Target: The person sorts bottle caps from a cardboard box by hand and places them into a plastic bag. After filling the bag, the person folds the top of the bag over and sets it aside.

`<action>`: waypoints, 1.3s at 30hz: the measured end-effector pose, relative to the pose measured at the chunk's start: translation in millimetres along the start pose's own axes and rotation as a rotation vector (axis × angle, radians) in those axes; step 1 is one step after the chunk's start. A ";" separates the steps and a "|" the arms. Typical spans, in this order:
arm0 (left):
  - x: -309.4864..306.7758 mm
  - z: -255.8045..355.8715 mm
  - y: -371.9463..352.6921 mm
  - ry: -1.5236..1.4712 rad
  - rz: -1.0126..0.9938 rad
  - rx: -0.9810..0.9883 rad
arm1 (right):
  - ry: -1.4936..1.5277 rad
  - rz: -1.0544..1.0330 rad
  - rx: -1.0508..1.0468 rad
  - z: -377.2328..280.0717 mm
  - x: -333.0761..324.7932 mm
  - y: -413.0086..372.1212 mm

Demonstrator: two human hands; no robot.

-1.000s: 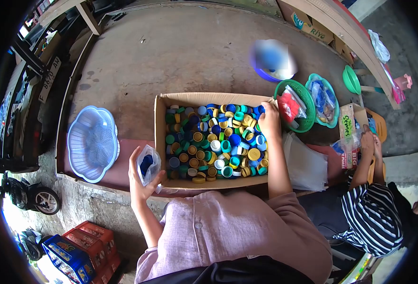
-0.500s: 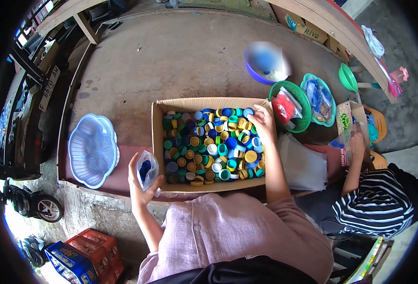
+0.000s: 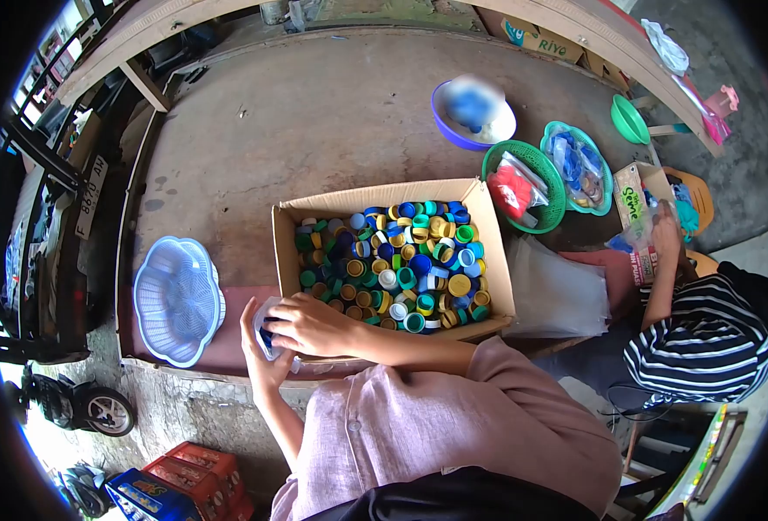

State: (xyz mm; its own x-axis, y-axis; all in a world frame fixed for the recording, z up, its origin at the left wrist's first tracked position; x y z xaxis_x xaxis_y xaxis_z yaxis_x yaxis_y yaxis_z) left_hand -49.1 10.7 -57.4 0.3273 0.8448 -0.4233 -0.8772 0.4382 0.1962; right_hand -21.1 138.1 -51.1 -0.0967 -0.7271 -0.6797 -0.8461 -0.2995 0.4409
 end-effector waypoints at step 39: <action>1.9 -3.5 -1.2 0.076 0.028 0.011 | 0.757 0.737 0.747 124.6 -157.4 -148.6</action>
State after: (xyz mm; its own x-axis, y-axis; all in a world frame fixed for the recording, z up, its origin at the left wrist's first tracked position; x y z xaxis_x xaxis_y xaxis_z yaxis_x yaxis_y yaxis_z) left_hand -48.7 10.7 -61.5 0.2750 0.8312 -0.4832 -0.8816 0.4185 0.2182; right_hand 54.6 374.0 -82.7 -0.5515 -0.8124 0.1895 -0.8303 0.5564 -0.0314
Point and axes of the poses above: each hand's wrist, its own y-axis towards the middle knuckle, its own x-axis out of the palm, z = x × y, the point moved 3 cm from there along y, towards the middle knuckle, and after that the axes turned 1 degree about -z, right-handed, at the moved point
